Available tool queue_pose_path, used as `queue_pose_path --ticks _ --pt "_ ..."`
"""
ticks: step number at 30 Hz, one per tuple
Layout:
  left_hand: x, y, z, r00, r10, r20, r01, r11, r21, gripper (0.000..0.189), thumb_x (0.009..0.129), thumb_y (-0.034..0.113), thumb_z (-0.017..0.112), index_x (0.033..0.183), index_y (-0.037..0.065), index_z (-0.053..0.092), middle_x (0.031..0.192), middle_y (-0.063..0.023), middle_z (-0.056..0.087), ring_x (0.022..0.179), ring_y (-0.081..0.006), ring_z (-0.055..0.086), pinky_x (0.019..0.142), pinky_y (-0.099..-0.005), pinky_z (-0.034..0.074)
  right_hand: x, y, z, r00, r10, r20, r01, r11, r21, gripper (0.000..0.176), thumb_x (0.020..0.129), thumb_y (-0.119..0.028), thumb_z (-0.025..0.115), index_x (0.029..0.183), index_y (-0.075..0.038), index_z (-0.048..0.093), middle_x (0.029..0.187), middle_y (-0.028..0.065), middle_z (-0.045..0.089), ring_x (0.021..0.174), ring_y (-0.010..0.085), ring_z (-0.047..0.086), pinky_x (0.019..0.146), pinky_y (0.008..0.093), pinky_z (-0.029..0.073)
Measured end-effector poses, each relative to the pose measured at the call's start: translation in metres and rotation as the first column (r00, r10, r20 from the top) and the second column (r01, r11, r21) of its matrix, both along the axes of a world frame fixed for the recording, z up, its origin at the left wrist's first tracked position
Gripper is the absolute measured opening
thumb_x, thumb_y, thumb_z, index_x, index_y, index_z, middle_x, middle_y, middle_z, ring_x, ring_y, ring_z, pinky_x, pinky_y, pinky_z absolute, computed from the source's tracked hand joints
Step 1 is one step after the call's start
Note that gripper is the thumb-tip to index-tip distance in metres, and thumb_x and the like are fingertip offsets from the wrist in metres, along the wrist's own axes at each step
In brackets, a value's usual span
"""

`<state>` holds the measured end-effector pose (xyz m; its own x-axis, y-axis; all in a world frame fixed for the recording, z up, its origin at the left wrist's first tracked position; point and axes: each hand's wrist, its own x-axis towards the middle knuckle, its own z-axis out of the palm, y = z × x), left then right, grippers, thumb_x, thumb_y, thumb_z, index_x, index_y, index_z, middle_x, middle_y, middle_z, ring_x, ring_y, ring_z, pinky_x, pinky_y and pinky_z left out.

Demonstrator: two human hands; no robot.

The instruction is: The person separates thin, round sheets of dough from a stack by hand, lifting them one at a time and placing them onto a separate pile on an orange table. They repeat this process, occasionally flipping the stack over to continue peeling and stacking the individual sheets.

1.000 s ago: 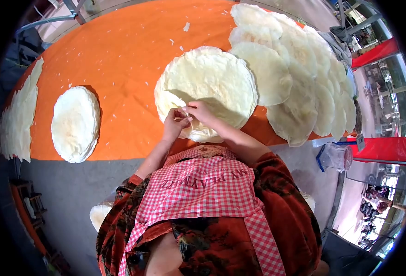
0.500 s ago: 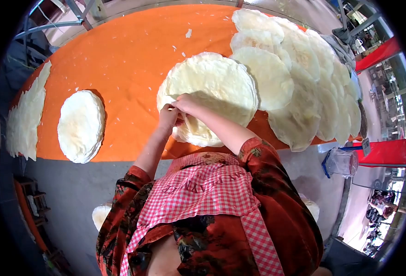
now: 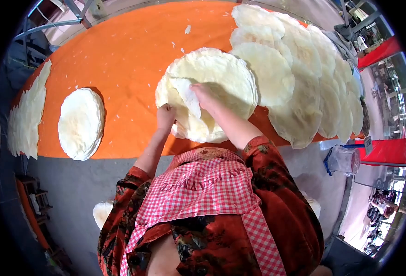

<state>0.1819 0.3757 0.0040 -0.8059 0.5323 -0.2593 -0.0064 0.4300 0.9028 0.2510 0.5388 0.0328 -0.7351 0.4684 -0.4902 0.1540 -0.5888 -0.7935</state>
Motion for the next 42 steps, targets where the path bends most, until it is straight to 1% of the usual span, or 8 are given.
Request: queue_pose_path --ticks 3,6,8,21,25,27,34,42 --pt "0.020 -0.014 0.041 0.992 -0.014 0.127 0.005 0.998 0.068 0.010 0.082 0.005 0.058 0.083 -0.005 0.057 0.063 -0.0101 0.059 0.045 -0.0166 0.058 0.040 -0.0287 0.044 0.014 -0.008 0.036 0.965 0.137 0.224 -0.195 0.945 0.263 0.031 0.091 -0.020 0.055 0.111 0.003 0.056 0.098 0.0152 0.065 0.085 0.0244 0.063 0.074 0.0345 0.051" --pt "0.047 -0.016 0.050 0.953 -0.061 0.297 0.033 0.995 0.096 0.009 0.083 0.004 0.056 0.086 -0.005 0.057 0.064 -0.0102 0.060 0.047 -0.0182 0.059 0.041 -0.0290 0.045 0.050 -0.064 0.124 0.710 0.337 0.619 -0.702 0.408 0.583 0.035 0.088 -0.025 0.056 0.112 0.001 0.053 0.104 0.0157 0.062 0.092 0.0280 0.060 0.080 0.0388 0.049" --pt "0.059 -0.016 0.030 0.940 -0.049 0.339 -0.009 0.986 0.167 0.008 0.084 0.004 0.057 0.086 -0.004 0.058 0.066 -0.0099 0.061 0.048 -0.0157 0.058 0.042 -0.0268 0.044 0.067 -0.076 0.017 0.835 0.166 0.525 -0.551 0.251 0.796 0.038 0.086 -0.028 0.057 0.111 0.000 0.052 0.107 0.0192 0.060 0.098 0.0324 0.058 0.084 0.0430 0.048" --pt "0.043 0.011 0.045 0.997 0.076 -0.028 -0.076 0.997 -0.015 0.023 0.083 0.014 0.063 0.088 -0.007 0.057 0.063 -0.0100 0.059 0.046 -0.0197 0.054 0.042 -0.0312 0.043 0.021 -0.024 -0.005 0.941 0.162 0.297 -0.311 0.759 0.573 0.031 0.083 -0.015 0.063 0.109 0.001 0.061 0.091 0.0101 0.067 0.080 0.0185 0.063 0.071 0.0347 0.051" --pt "0.030 0.000 0.033 0.918 0.234 0.320 -0.221 0.972 -0.077 0.020 0.084 0.010 0.061 0.096 -0.006 0.058 0.068 -0.0134 0.061 0.049 -0.0230 0.057 0.042 -0.0341 0.045 0.045 0.083 0.025 0.967 0.160 0.196 -0.224 0.901 0.371 0.030 0.079 -0.019 0.067 0.106 -0.005 0.064 0.084 0.0060 0.065 0.073 0.0167 0.060 0.069 0.0314 0.049" --pt "0.026 -0.013 0.016 0.877 0.271 0.397 -0.293 0.956 -0.007 0.021 0.085 0.010 0.060 0.099 -0.006 0.058 0.076 -0.0135 0.063 0.056 -0.0228 0.060 0.046 -0.0346 0.047 0.075 0.166 0.068 0.872 -0.014 0.489 -0.296 0.780 0.551 0.033 0.077 -0.022 0.066 0.105 -0.005 0.065 0.090 0.0084 0.065 0.078 0.0208 0.060 0.075 0.0358 0.049" --pt "0.027 -0.022 -0.005 0.856 0.237 0.460 -0.340 0.928 0.154 0.026 0.089 0.009 0.055 0.110 -0.006 0.055 0.090 -0.0154 0.065 0.074 -0.0252 0.066 0.057 -0.0360 0.053 0.157 0.395 0.166 0.972 -0.123 0.199 -0.042 0.745 0.666 0.035 0.081 -0.026 0.063 0.108 -0.003 0.062 0.100 0.0081 0.063 0.089 0.0187 0.060 0.076 0.0341 0.049" --pt "0.052 -0.018 0.059 0.930 0.119 0.348 -0.224 0.933 0.280 0.026 0.091 0.005 0.047 0.115 -0.001 0.045 0.079 -0.0141 0.063 0.056 -0.0188 0.060 0.044 -0.0285 0.048 0.055 0.156 0.198 0.857 0.094 0.506 -0.503 0.366 0.783 0.028 0.088 -0.023 0.054 0.109 -0.005 0.058 0.093 0.0083 0.061 0.085 0.0181 0.059 0.077 0.0369 0.049"
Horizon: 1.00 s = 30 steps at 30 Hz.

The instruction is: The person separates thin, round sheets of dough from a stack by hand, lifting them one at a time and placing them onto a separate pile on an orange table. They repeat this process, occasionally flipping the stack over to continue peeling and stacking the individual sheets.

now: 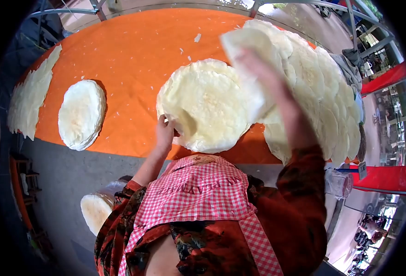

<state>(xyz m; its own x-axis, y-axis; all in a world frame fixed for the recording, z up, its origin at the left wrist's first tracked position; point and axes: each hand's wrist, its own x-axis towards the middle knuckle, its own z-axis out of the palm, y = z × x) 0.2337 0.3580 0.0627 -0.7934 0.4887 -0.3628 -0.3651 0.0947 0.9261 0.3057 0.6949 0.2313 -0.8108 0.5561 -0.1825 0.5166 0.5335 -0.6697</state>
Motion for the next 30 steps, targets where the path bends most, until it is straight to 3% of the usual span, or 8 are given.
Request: queue_pose_path --ticks 1,4,11,14,17,19,24,30 --pt "0.001 0.002 0.001 1.000 -0.012 -0.007 0.012 1.000 0.018 0.027 0.091 0.004 0.046 0.118 -0.002 0.043 0.078 -0.0138 0.063 0.055 -0.0185 0.060 0.043 -0.0283 0.048 -0.018 -0.038 -0.022 0.963 0.047 0.265 -0.067 0.996 0.066 0.024 0.091 -0.023 0.051 0.101 -0.004 0.060 0.085 0.0141 0.064 0.080 0.0227 0.063 0.074 0.0404 0.050" --pt "0.006 0.006 -0.002 0.994 -0.092 -0.055 0.095 0.994 0.054 0.032 0.091 0.001 0.044 0.123 0.000 0.041 0.079 -0.0135 0.062 0.055 -0.0173 0.059 0.042 -0.0277 0.047 -0.025 -0.155 -0.127 0.986 0.102 0.135 -0.121 0.982 0.147 0.022 0.090 -0.017 0.047 0.094 0.000 0.060 0.082 0.0208 0.065 0.072 0.0311 0.063 0.066 0.0412 0.049" --pt "0.006 0.002 -0.011 0.939 -0.342 -0.040 0.344 0.934 0.093 0.031 0.091 0.003 0.051 0.123 0.002 0.051 0.087 -0.0100 0.060 0.065 -0.0157 0.059 0.057 -0.0269 0.049 -0.040 -0.213 -0.122 0.978 0.050 0.200 -0.016 0.986 -0.167 0.035 0.087 -0.024 0.060 0.110 0.002 0.060 0.085 0.0155 0.067 0.073 0.0257 0.065 0.068 0.0393 0.051" --pt "0.000 -0.006 -0.011 0.777 -0.317 -0.545 0.395 0.918 0.030 0.029 0.088 0.005 0.057 0.117 0.004 0.057 0.094 -0.0106 0.058 0.079 -0.0181 0.059 0.066 -0.0297 0.050 -0.043 -0.183 -0.092 0.938 -0.058 0.343 0.103 0.988 -0.114 0.041 0.079 -0.028 0.068 0.111 -0.002 0.063 0.088 0.0108 0.069 0.077 0.0207 0.067 0.069 0.0337 0.052" --pt "-0.041 -0.017 -0.048 0.869 0.102 -0.485 -0.131 0.991 -0.027 0.021 0.078 0.007 0.066 0.097 0.000 0.060 0.098 -0.0138 0.060 0.084 -0.0217 0.059 0.070 -0.0311 0.050 -0.014 -0.016 -0.132 0.995 -0.078 -0.067 0.072 0.993 -0.094 0.028 0.073 -0.019 0.070 0.094 -0.002 0.064 0.080 0.0099 0.066 0.074 0.0218 0.063 0.070 0.0383 0.051" --pt "-0.073 -0.034 -0.046 0.957 0.195 -0.215 -0.215 0.974 -0.072 0.025 0.076 0.007 0.067 0.097 -0.005 0.059 0.095 -0.0154 0.062 0.082 -0.0228 0.061 0.070 -0.0326 0.050 -0.007 0.024 -0.036 0.998 -0.053 -0.046 0.059 0.989 0.135 0.037 0.075 -0.018 0.068 0.106 0.002 0.061 0.091 0.0130 0.066 0.086 0.0213 0.062 0.077 0.0368 0.050" --pt "-0.087 -0.034 -0.070 0.999 0.022 0.024 -0.017 0.986 -0.168 0.042 0.075 0.018 0.070 0.107 -0.007 0.058 0.095 -0.0172 0.066 0.084 -0.0261 0.064 0.075 -0.0340 0.051 -0.018 0.006 0.080 1.000 -0.019 -0.017 0.024 0.923 0.384 0.046 0.084 -0.015 0.061 0.124 0.006 0.053 0.113 0.0175 0.064 0.101 0.0213 0.060 0.088 0.0334 0.047" --pt "-0.075 -0.028 -0.060 0.999 -0.049 0.022 0.052 0.972 -0.230 0.044 0.076 0.017 0.069 0.110 -0.008 0.056 0.099 -0.0177 0.065 0.086 -0.0258 0.065 0.074 -0.0341 0.052 -0.049 -0.139 -0.036 0.964 0.134 0.229 -0.230 0.853 0.468 0.024 0.088 -0.010 0.044 0.104 -0.004 0.062 0.093 0.0227 0.064 0.087 0.0397 0.062 0.082 0.0458 0.047"
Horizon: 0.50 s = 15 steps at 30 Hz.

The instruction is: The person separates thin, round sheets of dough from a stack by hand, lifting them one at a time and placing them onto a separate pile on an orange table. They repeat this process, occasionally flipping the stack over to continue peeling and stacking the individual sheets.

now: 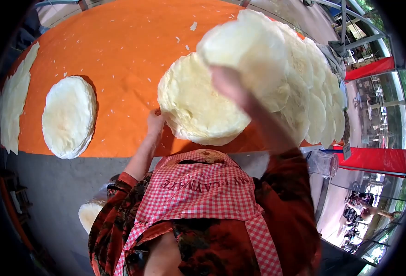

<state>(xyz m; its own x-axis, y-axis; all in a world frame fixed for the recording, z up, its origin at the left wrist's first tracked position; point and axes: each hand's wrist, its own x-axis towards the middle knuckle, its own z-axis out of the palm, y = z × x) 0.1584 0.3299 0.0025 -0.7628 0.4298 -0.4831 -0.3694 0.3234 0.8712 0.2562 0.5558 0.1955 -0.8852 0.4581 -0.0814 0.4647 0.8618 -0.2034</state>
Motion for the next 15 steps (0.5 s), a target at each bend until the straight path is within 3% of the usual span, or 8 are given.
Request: queue_pose_path --ticks 2,4,6,8,10,12,14,15 --pt "-0.011 -0.002 0.012 0.976 0.044 0.212 -0.065 0.993 0.095 0.042 0.076 0.016 0.069 0.109 -0.008 0.057 0.098 -0.0171 0.066 0.084 -0.0248 0.065 0.073 -0.0345 0.053 -0.009 -0.027 -0.062 0.994 -0.022 0.110 0.035 0.993 -0.117 0.025 0.086 -0.010 0.046 0.105 -0.003 0.062 0.096 0.0234 0.065 0.091 0.0396 0.063 0.082 0.0472 0.048" --pt "-0.018 -0.003 0.018 0.977 0.015 0.212 -0.036 0.995 0.092 0.042 0.077 0.016 0.068 0.110 -0.008 0.058 0.098 -0.0170 0.065 0.083 -0.0240 0.065 0.072 -0.0344 0.053 -0.011 -0.041 -0.091 0.965 0.024 0.263 0.018 0.987 -0.159 0.028 0.086 -0.014 0.048 0.108 -0.003 0.062 0.097 0.0227 0.066 0.093 0.0377 0.063 0.084 0.0458 0.047" --pt "-0.027 0.004 0.019 0.969 -0.040 0.246 0.015 0.995 0.101 0.042 0.077 0.016 0.067 0.110 -0.008 0.058 0.097 -0.0170 0.065 0.082 -0.0240 0.065 0.071 -0.0347 0.053 -0.013 -0.045 -0.098 0.983 -0.111 0.149 0.141 0.969 -0.203 0.031 0.086 -0.016 0.051 0.112 -0.005 0.062 0.099 0.0219 0.066 0.095 0.0369 0.063 0.085 0.0434 0.048" --pt "-0.031 0.011 0.014 0.940 -0.121 0.319 0.088 0.989 0.115 0.044 0.076 0.016 0.067 0.111 -0.008 0.058 0.098 -0.0170 0.065 0.081 -0.0248 0.065 0.071 -0.0354 0.053 -0.017 -0.034 -0.079 0.964 -0.193 0.185 0.244 0.918 -0.314 0.032 0.085 -0.017 0.056 0.113 -0.005 0.062 0.101 0.0201 0.066 0.097 0.0353 0.063 0.086 0.0414 0.048" --pt "-0.033 0.019 0.000 0.966 -0.130 0.224 0.120 0.991 0.059 0.043 0.077 0.017 0.067 0.110 -0.008 0.058 0.097 -0.0174 0.065 0.082 -0.0258 0.065 0.070 -0.0363 0.053 -0.012 0.000 -0.098 0.980 -0.148 0.130 0.180 0.943 -0.282 0.028 0.084 -0.015 0.059 0.107 -0.002 0.064 0.100 0.0192 0.067 0.096 0.0324 0.064 0.085 0.0397 0.048" --pt "-0.036 0.026 0.002 0.973 -0.188 0.135 0.184 0.982 0.041 0.043 0.077 0.017 0.067 0.111 -0.008 0.057 0.098 -0.0186 0.065 0.083 -0.0273 0.065 0.071 -0.0376 0.053 -0.011 0.012 -0.075 0.980 -0.197 -0.012 0.175 0.895 -0.411 0.024 0.083 -0.014 0.059 0.103 -0.001 0.063 0.094 0.0201 0.066 0.090 0.0324 0.064 0.083 0.0384 0.048" --pt "-0.040 0.027 0.014 0.957 -0.281 0.064 0.279 0.959 0.044 0.045 0.077 0.017 0.066 0.114 -0.008 0.056 0.100 -0.0206 0.064 0.086 -0.0294 0.065 0.071 -0.0391 0.053 0.000 0.026 -0.075 0.913 -0.090 -0.397 0.058 0.994 -0.094 0.031 0.079 -0.010 0.058 0.109 -0.002 0.063 0.098 0.0239 0.065 0.094 0.0363 0.063 0.084 0.0429 0.048" --pt "-0.041 0.030 0.019 0.960 -0.202 0.192 0.175 0.973 0.149 0.047 0.078 0.018 0.066 0.116 -0.008 0.054 0.102 -0.0216 0.064 0.087 -0.0303 0.065 0.072 -0.0398 0.054 0.003 0.025 -0.069 0.914 -0.051 -0.403 0.078 0.996 0.049 0.025 0.079 -0.010 0.059 0.102 -0.003 0.064 0.091 0.0210 0.067 0.087 0.0360 0.065 0.078 0.0450 0.050"
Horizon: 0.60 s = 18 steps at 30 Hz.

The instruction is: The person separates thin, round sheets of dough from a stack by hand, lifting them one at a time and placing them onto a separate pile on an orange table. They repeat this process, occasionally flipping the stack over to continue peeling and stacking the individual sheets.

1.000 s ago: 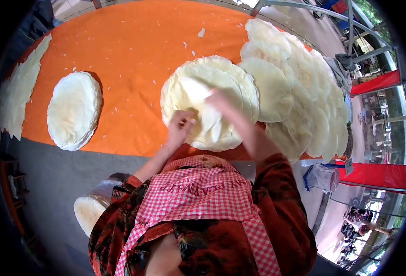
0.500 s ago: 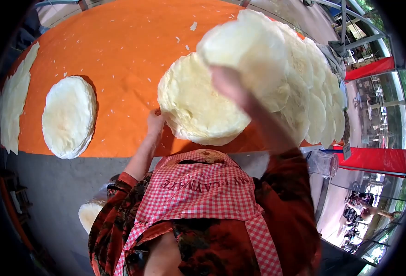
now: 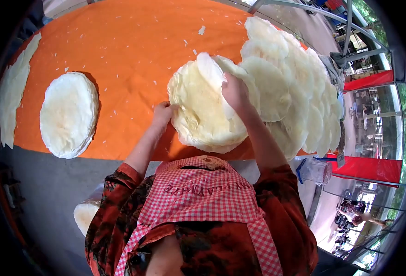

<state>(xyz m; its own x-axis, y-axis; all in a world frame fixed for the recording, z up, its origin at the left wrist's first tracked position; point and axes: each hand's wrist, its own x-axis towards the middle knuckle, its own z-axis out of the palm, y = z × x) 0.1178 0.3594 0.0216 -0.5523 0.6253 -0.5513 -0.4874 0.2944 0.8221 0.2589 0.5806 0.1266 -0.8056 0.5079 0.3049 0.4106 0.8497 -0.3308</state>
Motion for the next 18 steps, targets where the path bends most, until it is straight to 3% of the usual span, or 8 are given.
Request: queue_pose_path --ticks 2,8,11,13,14,15,17,18 --pt "0.000 0.004 0.008 0.946 0.133 0.296 -0.172 0.979 0.111 0.051 0.080 0.019 0.066 0.120 -0.009 0.050 0.105 -0.0237 0.062 0.089 -0.0320 0.065 0.074 -0.0411 0.054 -0.008 -0.033 0.013 0.969 -0.049 0.241 0.039 0.998 0.046 0.021 0.079 -0.009 0.058 0.099 -0.004 0.064 0.088 0.0191 0.067 0.083 0.0351 0.066 0.074 0.0462 0.050" --pt "-0.004 0.013 0.023 0.920 0.059 0.387 -0.139 0.973 0.182 0.053 0.087 0.024 0.065 0.124 -0.009 0.046 0.113 -0.0237 0.059 0.100 -0.0324 0.062 0.080 -0.0448 0.055 -0.048 -0.104 -0.012 0.814 -0.001 0.581 0.034 0.998 -0.047 0.024 0.082 -0.010 0.053 0.103 -0.007 0.064 0.090 0.0149 0.068 0.084 0.0322 0.065 0.075 0.0413 0.050" --pt "-0.011 0.018 0.015 0.863 0.084 0.498 -0.175 0.975 0.139 0.052 0.092 0.029 0.059 0.127 -0.007 0.045 0.118 -0.0232 0.057 0.108 -0.0334 0.058 0.087 -0.0458 0.052 -0.047 -0.099 0.000 0.864 -0.080 0.497 0.298 0.877 -0.378 0.024 0.082 -0.013 0.057 0.102 -0.004 0.065 0.090 0.0171 0.067 0.087 0.0319 0.065 0.078 0.0420 0.050" --pt "-0.014 0.014 0.017 0.812 0.009 0.584 -0.172 0.959 0.223 0.055 0.095 0.032 0.052 0.133 -0.005 0.040 0.128 -0.0217 0.052 0.115 -0.0337 0.054 0.095 -0.0464 0.046 -0.025 -0.027 -0.054 0.972 0.000 0.235 0.103 0.899 -0.426 0.021 0.078 -0.014 0.061 0.095 -0.001 0.065 0.092 0.0212 0.065 0.083 0.0311 0.064 0.076 0.0416 0.049" --pt "-0.017 0.014 0.019 0.784 -0.028 0.620 -0.178 0.947 0.268 0.056 0.096 0.034 0.048 0.136 -0.004 0.038 0.132 -0.0209 0.050 0.119 -0.0339 0.051 0.100 -0.0467 0.044 -0.015 0.021 -0.062 0.990 0.090 0.107 -0.061 0.968 -0.242 0.018 0.077 -0.012 0.061 0.091 0.000 0.062 0.085 0.0194 0.064 0.074 0.0327 0.061 0.071 0.0410 0.049" --pt "-0.018 0.015 0.018 0.786 -0.021 0.617 -0.162 0.957 0.239 0.054 0.097 0.032 0.046 0.135 -0.005 0.038 0.132 -0.0216 0.050 0.118 -0.0348 0.051 0.100 -0.0459 0.043 -0.003 0.062 -0.051 0.997 0.072 0.000 -0.072 0.997 -0.010 0.012 0.078 -0.010 0.059 0.087 -0.002 0.059 0.072 0.0118 0.060 0.067 0.0271 0.058 0.063 0.0381 0.049" --pt "-0.020 0.013 0.014 0.793 -0.006 0.609 -0.125 0.977 0.173 0.050 0.098 0.027 0.040 0.135 -0.007 0.038 0.131 -0.0231 0.051 0.118 -0.0365 0.052 0.102 -0.0443 0.041 0.018 0.133 0.011 0.999 0.013 -0.046 -0.037 0.824 -0.566 0.013 0.078 -0.009 0.051 0.085 -0.002 0.059 0.065 0.0010 0.055 0.055 0.0129 0.051 0.050 0.0331 0.042" --pt "-0.022 0.013 0.013 0.792 -0.013 0.610 -0.129 0.974 0.188 0.050 0.098 0.025 0.040 0.135 -0.007 0.038 0.131 -0.0234 0.050 0.118 -0.0363 0.051 0.102 -0.0443 0.041 0.014 0.107 0.092 0.983 -0.088 0.163 0.154 0.877 -0.454 0.023 0.083 -0.007 0.054 0.104 0.000 0.059 0.070 -0.0035 0.053 0.058 0.0062 0.048 0.051 0.0257 0.041"
